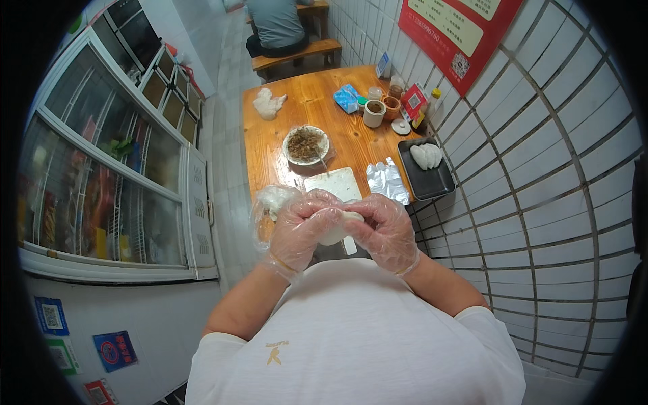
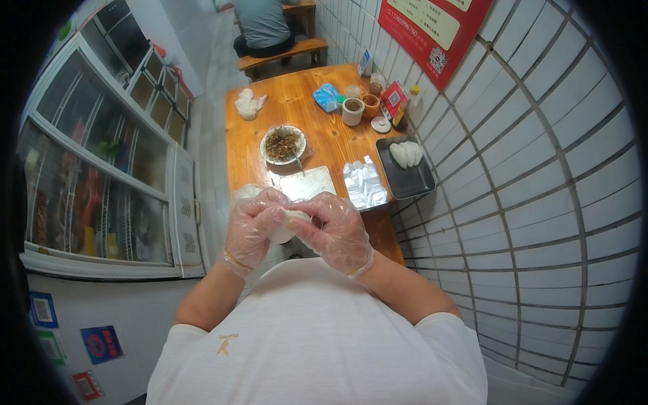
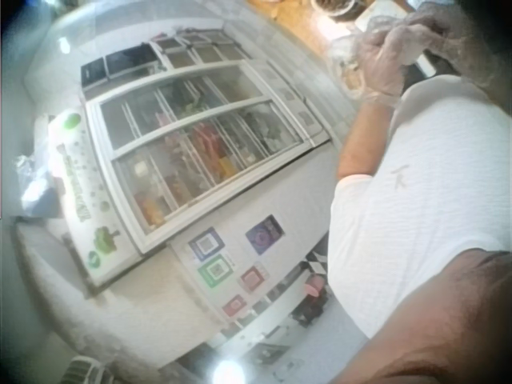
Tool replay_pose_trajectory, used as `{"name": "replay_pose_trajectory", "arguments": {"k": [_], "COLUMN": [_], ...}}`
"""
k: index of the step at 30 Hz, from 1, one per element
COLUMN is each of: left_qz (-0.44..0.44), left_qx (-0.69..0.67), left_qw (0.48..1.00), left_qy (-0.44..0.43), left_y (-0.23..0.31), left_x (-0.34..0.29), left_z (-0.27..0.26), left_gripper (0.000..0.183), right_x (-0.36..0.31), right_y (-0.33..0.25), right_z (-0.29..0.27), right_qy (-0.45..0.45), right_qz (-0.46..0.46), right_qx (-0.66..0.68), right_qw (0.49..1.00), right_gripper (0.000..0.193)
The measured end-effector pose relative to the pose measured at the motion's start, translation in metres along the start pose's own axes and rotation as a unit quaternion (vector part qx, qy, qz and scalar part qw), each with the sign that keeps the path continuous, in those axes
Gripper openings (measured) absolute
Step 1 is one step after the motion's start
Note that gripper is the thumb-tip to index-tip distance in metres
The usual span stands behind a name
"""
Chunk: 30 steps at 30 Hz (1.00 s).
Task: The person repeatedly scoops filling onto dough rounds, folds and seals them into dumplings, and places them on a tray. The person also flattens dough pieces on a cutting board and handles a plastic bag of dough. The process continues throughout the clip.
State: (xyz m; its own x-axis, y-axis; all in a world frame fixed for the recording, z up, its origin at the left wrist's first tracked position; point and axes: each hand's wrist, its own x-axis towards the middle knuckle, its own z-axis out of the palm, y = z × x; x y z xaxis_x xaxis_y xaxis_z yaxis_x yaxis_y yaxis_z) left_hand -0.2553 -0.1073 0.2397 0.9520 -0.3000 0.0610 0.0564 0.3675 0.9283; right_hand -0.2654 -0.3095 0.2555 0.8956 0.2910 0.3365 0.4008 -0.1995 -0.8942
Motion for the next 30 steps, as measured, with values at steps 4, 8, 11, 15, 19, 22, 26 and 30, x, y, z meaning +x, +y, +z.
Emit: {"name": "replay_pose_trajectory", "arguments": {"k": [4,8,11,15,19,22,26,30], "left_qz": [-0.082,-0.064,-0.037,-0.014,0.121,0.128,0.083,0.104], "left_qx": [-0.135,-0.155,-0.195,-0.046,0.360,0.522,0.377,0.425], "left_qw": [0.987,0.986,0.976,0.997,0.924,0.840,0.922,0.898], "left_qy": [-0.006,0.006,0.087,0.065,0.033,-0.069,-0.043,-0.053], "left_y": [0.005,0.007,0.003,0.003,0.018,0.021,0.013,0.011], "left_x": [-0.003,-0.004,0.001,0.012,0.025,0.025,0.023,0.026], "left_z": [0.003,0.015,0.028,0.033,0.013,0.005,0.009,0.005], "left_gripper": [0.023,0.032,0.041,0.047,0.034,0.028,0.022,0.026], "right_x": [0.002,0.002,-0.001,-0.004,-0.003,-0.005,-0.007,-0.006], "right_y": [0.006,0.011,0.011,0.015,0.025,0.030,0.032,0.031], "right_z": [-0.009,-0.009,0.010,0.021,0.014,0.012,0.011,0.004], "right_qy": [-0.050,-0.050,-0.036,-0.076,-0.057,-0.112,-0.143,-0.143], "right_qz": [0.242,0.215,0.097,0.137,0.108,0.076,0.084,0.068], "right_qx": [0.328,0.394,0.262,0.259,0.133,0.129,0.178,0.057], "right_qw": [0.912,0.892,0.960,0.953,0.984,0.982,0.970,0.986], "right_gripper": [0.032,0.035,0.044,0.058,0.082,0.085,0.083,0.083]}}
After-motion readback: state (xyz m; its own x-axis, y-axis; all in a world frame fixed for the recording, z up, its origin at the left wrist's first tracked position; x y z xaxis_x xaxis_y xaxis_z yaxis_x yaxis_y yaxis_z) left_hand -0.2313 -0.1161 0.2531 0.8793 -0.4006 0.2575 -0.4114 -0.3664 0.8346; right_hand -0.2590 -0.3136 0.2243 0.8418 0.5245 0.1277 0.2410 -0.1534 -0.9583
